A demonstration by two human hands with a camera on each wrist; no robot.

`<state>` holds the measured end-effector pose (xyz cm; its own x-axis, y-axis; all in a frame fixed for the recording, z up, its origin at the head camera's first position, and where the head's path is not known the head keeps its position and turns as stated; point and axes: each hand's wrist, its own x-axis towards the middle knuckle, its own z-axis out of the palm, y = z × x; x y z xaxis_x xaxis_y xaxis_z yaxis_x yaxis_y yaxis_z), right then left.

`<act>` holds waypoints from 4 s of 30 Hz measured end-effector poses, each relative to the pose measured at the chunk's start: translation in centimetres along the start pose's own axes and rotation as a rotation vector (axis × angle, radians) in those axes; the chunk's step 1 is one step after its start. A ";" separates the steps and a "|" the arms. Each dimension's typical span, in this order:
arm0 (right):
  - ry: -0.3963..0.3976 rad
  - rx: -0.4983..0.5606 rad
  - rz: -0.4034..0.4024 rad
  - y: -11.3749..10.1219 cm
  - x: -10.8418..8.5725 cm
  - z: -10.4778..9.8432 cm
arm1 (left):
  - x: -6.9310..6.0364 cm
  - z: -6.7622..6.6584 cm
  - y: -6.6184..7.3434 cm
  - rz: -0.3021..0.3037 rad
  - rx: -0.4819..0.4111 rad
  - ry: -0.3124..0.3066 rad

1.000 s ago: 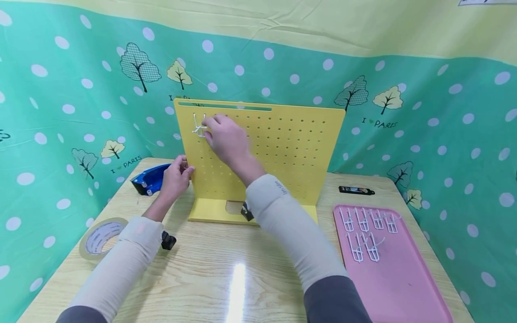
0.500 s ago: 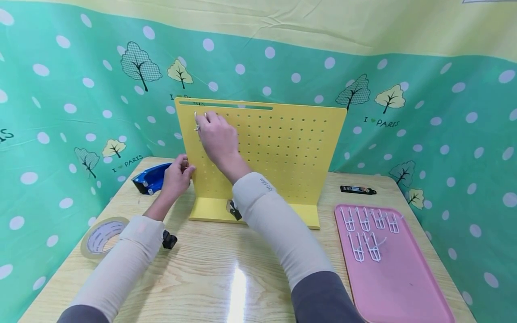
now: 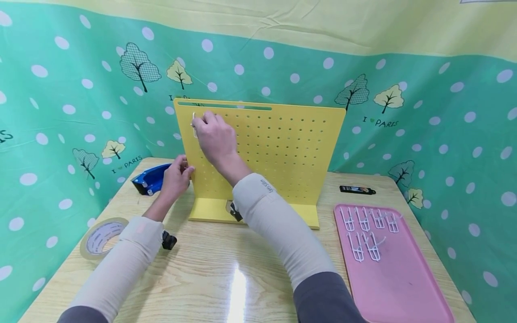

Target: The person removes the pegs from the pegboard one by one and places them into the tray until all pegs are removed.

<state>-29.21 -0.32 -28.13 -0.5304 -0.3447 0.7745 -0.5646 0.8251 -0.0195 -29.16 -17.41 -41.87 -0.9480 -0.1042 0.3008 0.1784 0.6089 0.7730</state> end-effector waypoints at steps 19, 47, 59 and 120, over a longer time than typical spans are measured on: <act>0.005 -0.017 0.017 0.8 -0.3 0.9 | -0.1 0.1 0.0 0.009 -0.002 0.002; 0.068 0.190 0.002 4.0 -4.2 -4.6 | -0.2 -0.2 0.2 -0.030 0.006 -0.020; -0.058 0.192 0.149 11.2 -9.1 -8.9 | -0.2 -0.3 0.3 -0.005 0.009 -0.011; -0.838 0.022 0.433 32.7 -37.9 -21.2 | -0.1 0.3 0.0 -0.007 -0.026 -0.012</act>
<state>-14.21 49.23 -44.69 -0.9740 -0.2264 -0.0099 -0.2188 0.9511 -0.2178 -29.09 -17.17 -42.03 -0.9523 -0.0985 0.2888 0.1786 0.5875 0.7893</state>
